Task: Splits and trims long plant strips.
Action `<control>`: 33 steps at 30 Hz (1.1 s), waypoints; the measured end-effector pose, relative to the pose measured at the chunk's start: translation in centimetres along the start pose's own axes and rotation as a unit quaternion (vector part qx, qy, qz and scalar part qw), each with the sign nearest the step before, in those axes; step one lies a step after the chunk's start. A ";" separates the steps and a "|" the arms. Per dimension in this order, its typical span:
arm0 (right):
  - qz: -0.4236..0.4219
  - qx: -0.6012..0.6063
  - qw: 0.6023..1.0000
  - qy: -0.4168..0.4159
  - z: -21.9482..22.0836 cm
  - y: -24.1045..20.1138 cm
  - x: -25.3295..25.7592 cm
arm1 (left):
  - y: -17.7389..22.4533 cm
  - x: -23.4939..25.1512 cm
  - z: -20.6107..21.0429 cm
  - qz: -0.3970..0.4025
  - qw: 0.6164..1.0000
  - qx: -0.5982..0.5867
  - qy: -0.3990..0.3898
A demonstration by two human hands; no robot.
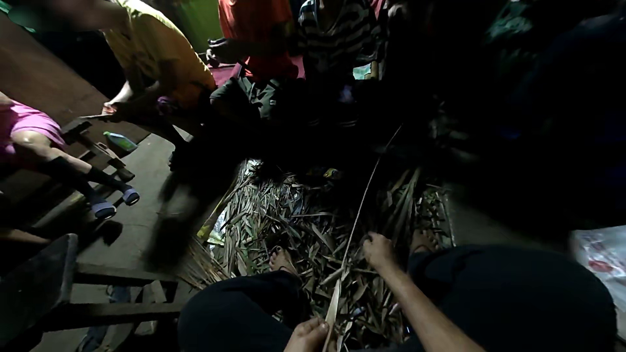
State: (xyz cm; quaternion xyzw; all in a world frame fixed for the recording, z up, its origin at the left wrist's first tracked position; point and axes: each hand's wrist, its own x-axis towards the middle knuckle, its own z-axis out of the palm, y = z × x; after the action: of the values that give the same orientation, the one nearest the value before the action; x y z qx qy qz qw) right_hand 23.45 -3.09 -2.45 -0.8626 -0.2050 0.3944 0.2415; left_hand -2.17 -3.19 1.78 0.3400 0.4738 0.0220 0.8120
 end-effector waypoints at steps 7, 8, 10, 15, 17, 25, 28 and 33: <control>-0.050 0.190 0.960 -0.201 2.6 -0.6 -3.7 | 1.7 1.8 0.4 -0.002 0.999 0.049 -0.001; -0.026 0.211 0.962 -0.169 2.1 -0.9 -3.7 | 1.8 1.8 0.3 -0.008 0.998 0.066 -0.010; 0.000 0.255 0.963 -0.089 1.5 -1.0 -3.0 | 1.6 1.5 0.0 -0.011 0.996 0.090 -0.010; -0.092 0.050 0.985 -0.137 1.4 -0.3 -3.8 | 1.6 1.9 -0.5 0.007 0.995 0.076 0.068; -0.149 -0.112 0.958 -0.219 2.5 -0.8 -5.6 | 1.7 2.7 -0.4 -0.001 0.995 0.052 0.083; -0.237 -0.247 0.931 -0.124 4.6 -0.4 -7.1 | 1.5 2.7 0.4 -0.002 0.997 0.007 0.071; -0.146 -0.254 0.947 -0.135 3.4 -0.6 -5.2 | 0.8 1.8 0.7 -0.007 0.998 0.034 0.049; -0.122 -0.274 0.950 -0.091 3.1 -0.5 -3.6 | 0.0 0.9 0.8 -0.009 0.998 0.046 0.049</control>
State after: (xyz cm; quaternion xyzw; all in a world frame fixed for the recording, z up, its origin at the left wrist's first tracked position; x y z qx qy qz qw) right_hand 18.76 -3.84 -1.84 -0.8242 -0.4302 0.3676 0.0228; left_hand -1.07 -3.31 1.35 0.3715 0.5164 0.0090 0.7715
